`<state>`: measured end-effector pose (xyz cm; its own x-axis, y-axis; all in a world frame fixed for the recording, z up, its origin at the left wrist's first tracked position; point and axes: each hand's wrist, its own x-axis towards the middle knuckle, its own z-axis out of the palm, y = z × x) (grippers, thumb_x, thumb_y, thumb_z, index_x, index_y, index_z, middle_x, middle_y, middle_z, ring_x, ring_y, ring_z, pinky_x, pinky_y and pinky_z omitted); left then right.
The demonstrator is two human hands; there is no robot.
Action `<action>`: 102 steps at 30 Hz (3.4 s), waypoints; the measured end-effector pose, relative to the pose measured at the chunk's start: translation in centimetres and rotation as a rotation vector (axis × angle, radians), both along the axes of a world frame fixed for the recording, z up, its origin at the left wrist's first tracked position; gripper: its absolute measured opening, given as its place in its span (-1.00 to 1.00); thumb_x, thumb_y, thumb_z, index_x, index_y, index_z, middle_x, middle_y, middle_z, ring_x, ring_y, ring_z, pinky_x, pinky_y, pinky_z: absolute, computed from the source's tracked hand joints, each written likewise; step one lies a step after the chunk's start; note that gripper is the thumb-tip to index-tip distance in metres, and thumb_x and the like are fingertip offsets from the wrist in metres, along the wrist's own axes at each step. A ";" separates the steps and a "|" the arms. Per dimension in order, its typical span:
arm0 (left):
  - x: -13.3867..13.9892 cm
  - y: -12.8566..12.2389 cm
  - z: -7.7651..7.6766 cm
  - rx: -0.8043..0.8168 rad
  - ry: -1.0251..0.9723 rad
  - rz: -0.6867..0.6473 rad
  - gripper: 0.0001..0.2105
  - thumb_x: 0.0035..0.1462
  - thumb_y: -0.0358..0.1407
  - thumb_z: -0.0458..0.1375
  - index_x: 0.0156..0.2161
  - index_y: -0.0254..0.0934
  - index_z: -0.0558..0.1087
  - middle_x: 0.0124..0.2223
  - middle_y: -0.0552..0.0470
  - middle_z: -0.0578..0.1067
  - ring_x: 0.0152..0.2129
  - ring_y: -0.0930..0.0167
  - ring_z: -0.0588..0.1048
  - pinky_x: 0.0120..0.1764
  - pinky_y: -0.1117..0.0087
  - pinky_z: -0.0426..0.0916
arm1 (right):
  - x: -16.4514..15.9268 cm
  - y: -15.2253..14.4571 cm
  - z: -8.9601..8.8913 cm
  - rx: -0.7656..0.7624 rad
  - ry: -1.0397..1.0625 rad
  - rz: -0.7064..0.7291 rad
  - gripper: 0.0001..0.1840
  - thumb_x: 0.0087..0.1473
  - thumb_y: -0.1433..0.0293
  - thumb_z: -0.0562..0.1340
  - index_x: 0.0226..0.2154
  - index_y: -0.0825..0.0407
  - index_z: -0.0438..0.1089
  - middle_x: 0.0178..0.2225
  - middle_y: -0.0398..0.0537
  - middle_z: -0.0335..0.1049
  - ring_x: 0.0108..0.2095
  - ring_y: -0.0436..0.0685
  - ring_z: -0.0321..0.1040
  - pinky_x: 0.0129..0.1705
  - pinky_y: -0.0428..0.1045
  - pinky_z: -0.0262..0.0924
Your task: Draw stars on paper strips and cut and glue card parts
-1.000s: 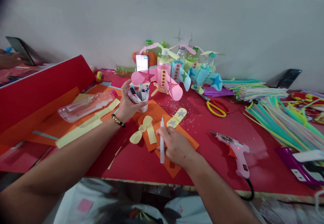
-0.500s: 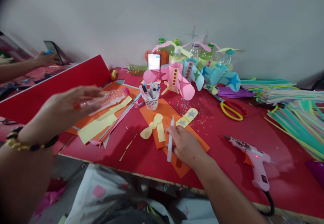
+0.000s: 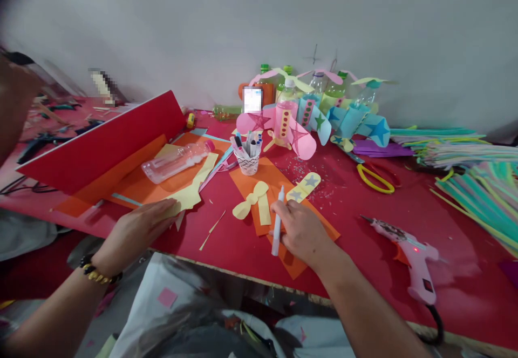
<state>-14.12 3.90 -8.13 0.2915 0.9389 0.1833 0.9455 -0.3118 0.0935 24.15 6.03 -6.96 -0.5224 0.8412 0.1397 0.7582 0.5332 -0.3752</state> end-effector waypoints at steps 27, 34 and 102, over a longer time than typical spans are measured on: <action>3.2 2.2 1.4 -0.013 -0.123 -0.015 -0.56 0.23 -0.08 -0.02 0.12 -0.24 0.37 0.16 -0.07 0.39 0.18 0.23 0.26 0.19 0.12 0.17 | -0.1 -0.2 0.5 0.041 -0.048 0.027 -0.75 0.01 0.43 0.26 -0.21 0.06 0.27 -0.36 0.02 0.37 -0.30 0.19 0.29 -0.24 0.03 0.17; 10.7 -0.8 3.0 -0.105 -0.166 -0.430 -0.60 0.28 -0.22 0.00 0.19 -0.18 0.28 0.23 -0.01 0.29 0.24 0.33 0.15 0.20 0.24 0.19 | 0.2 -0.2 0.2 0.037 -0.031 0.032 -0.73 -0.02 0.49 0.23 -0.19 0.07 0.28 -0.33 0.03 0.35 -0.28 0.19 0.28 -0.23 0.02 0.15; 17.9 0.1 0.8 -0.014 -0.139 -0.616 -0.78 0.30 -0.34 -0.03 -0.14 -0.27 0.47 -0.23 0.00 0.55 -0.33 0.38 0.42 -0.26 0.35 0.32 | 3.3 -2.6 -0.4 0.035 0.042 0.115 -0.80 0.12 0.50 0.12 -0.18 0.07 0.37 -0.34 0.03 0.37 -0.31 0.12 0.28 -0.26 -0.04 0.14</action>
<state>3.75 3.96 -7.31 0.7539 0.6087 0.2470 0.5715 -0.7932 0.2103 27.50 3.41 -7.37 -0.6079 0.7705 0.1921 0.6754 0.6289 -0.3851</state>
